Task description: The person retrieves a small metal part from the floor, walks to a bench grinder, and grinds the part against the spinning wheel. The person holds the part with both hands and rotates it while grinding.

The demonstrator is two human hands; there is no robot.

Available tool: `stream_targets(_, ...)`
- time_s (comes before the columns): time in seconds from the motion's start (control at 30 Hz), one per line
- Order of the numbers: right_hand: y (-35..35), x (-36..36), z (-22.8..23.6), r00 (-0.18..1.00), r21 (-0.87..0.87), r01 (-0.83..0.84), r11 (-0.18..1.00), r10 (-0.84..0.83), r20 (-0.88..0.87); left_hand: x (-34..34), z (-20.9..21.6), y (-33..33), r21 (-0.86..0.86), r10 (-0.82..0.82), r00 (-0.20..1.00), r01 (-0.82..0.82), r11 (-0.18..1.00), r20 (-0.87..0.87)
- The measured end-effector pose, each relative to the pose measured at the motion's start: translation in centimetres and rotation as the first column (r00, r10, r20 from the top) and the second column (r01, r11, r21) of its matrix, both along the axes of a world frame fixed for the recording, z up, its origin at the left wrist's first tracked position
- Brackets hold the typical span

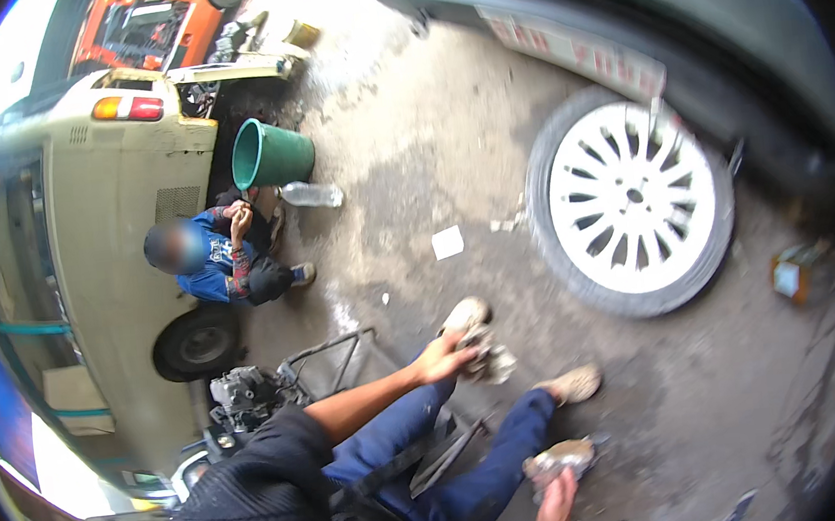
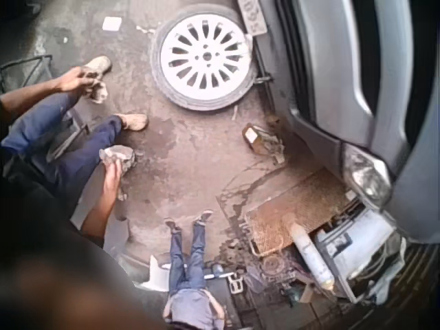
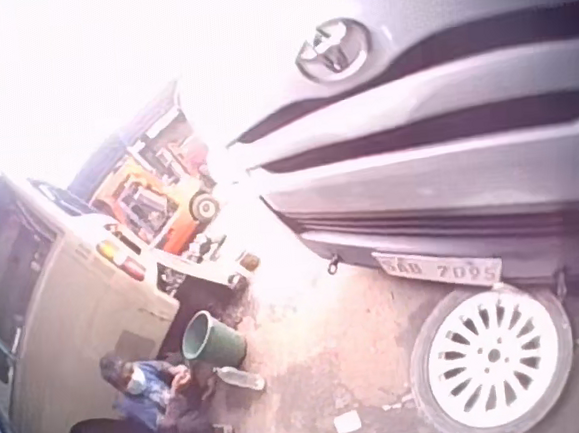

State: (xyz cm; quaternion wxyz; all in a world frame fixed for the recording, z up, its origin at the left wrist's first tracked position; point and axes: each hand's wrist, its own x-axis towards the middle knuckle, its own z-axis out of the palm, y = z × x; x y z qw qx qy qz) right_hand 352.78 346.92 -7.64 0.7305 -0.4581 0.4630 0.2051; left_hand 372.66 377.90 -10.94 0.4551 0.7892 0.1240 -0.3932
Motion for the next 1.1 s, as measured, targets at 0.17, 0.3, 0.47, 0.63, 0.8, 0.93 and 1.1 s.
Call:
stream_targets(0.17,1.4,7.9,12.2,0.926,0.207,-0.274,0.939,0.201,0.319,-2.1,17.1,8.7,-0.320,0.427,0.749,-0.624,0.713,-0.507)
stream_targets(0.3,5.5,17.6,17.2,0.866,0.072,-0.358,0.931,0.303,0.397,-1.3,17.8,11.1,-0.589,0.192,0.570,-0.805,-0.064,-0.799)
stream_targets(0.47,13.9,29.2,21.3,0.962,0.103,-0.242,0.965,0.225,0.153,7.1,18.1,16.5,-0.577,0.086,0.576,-0.778,-0.249,-0.813)
stream_targets(0.63,22.3,40.1,14.6,0.893,0.307,0.428,0.850,-0.450,-0.001,20.4,23.5,30.1,-0.739,0.156,0.724,-0.644,-0.194,-0.672)
stream_targets(0.8,33.3,52.2,15.1,0.964,0.304,0.263,0.916,-0.264,-0.037,35.6,29.0,44.6,-0.888,0.404,0.862,-0.107,-0.448,-0.307)
stream_targets(0.93,44.6,62.9,17.8,0.979,0.446,-0.155,0.882,0.075,0.192,48.8,32.9,54.9,-0.846,0.579,0.813,0.266,-0.462,-0.060)
stream_targets(1.1,59.0,78.7,19.8,0.726,0.525,-0.684,0.506,0.540,0.425,60.6,35.1,65.7,-0.803,0.669,0.739,0.448,-0.392,0.085)
